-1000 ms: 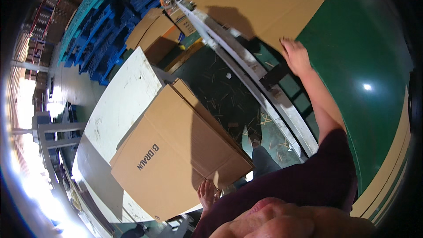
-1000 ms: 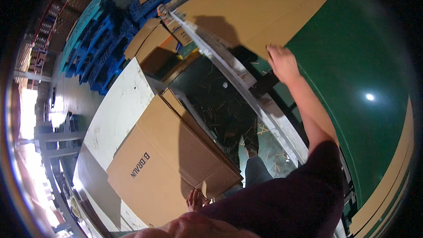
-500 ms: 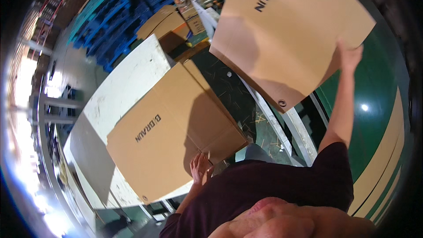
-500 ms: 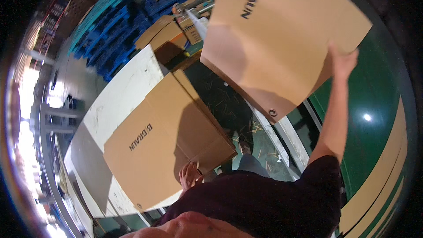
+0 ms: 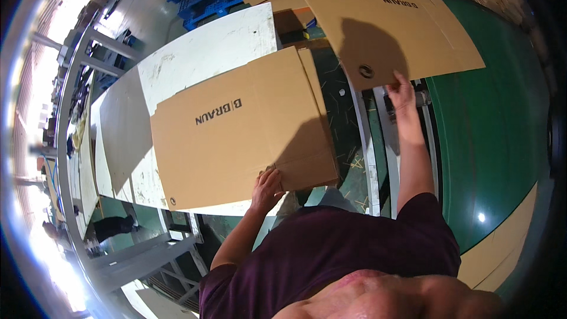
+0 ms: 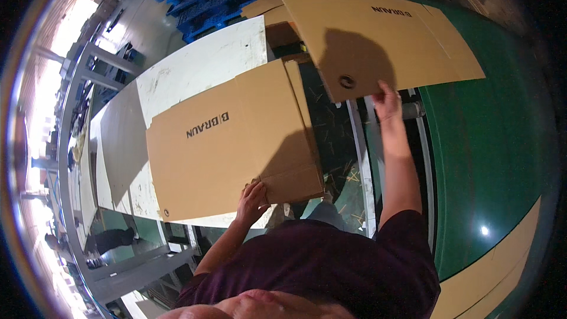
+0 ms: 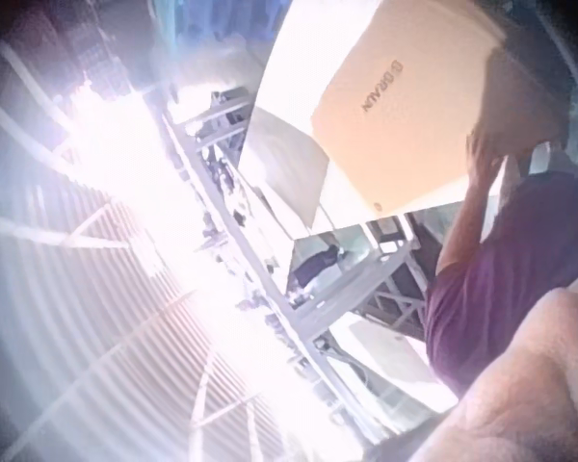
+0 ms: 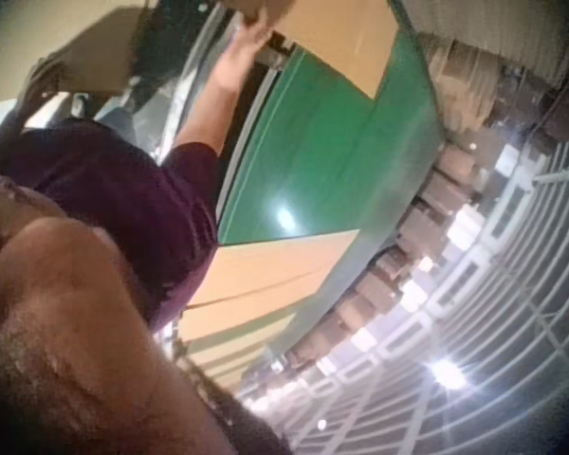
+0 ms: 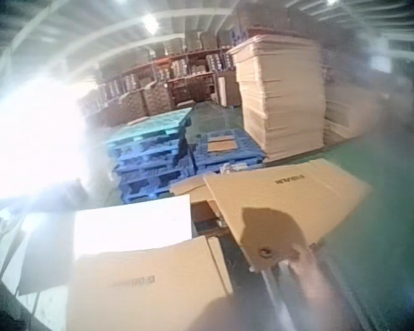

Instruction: The person folds flat cardboard boxes on a conveyor belt. They repeatedly pick up the boxes, fold the side flaps inward, and place the folded boxes back onto the belt.

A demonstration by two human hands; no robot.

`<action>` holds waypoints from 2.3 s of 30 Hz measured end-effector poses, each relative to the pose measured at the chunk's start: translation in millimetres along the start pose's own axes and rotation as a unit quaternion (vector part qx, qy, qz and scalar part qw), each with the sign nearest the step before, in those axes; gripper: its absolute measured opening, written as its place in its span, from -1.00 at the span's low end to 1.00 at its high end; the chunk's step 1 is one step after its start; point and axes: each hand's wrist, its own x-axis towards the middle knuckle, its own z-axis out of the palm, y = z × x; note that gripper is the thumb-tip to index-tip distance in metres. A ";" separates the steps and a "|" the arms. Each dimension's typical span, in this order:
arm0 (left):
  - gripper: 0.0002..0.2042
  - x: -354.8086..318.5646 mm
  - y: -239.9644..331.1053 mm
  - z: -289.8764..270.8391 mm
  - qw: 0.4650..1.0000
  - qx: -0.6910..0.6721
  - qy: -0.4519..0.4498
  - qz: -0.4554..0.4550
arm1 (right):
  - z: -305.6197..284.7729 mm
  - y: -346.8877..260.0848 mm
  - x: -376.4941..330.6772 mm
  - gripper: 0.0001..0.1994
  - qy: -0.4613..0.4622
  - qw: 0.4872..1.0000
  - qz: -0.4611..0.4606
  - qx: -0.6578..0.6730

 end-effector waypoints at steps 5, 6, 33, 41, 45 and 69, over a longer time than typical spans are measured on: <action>-0.44 -1.6 -5.0 2.5 0.999 -0.035 0.024 0.000 | 107.1 127.3 -186.4 -0.68 -0.142 0.974 0.136 -0.116; -0.46 -0.3 -3.7 1.0 0.999 -0.047 0.024 -0.006 | 110.6 154.7 -230.4 -0.62 -0.241 0.943 0.205 -0.107; -0.09 -236.5 -231.1 17.2 0.429 -0.645 0.361 -0.520 | 52.0 368.6 -357.7 -0.56 -0.131 0.822 0.521 -0.188; -0.56 -119.1 -265.1 -23.4 0.529 -0.322 0.481 -0.620 | 48.6 362.0 -332.0 -0.54 -0.194 0.778 0.554 -0.223; -0.31 -112.8 -214.6 -36.2 0.813 0.102 0.453 -0.352 | 0.6 294.3 -306.2 -0.64 -0.252 0.775 0.520 -0.258; -0.72 8.3 -13.0 17.2 0.980 -0.009 0.096 0.174 | 36.3 247.4 -284.7 -0.81 -0.340 0.368 -0.426 -0.753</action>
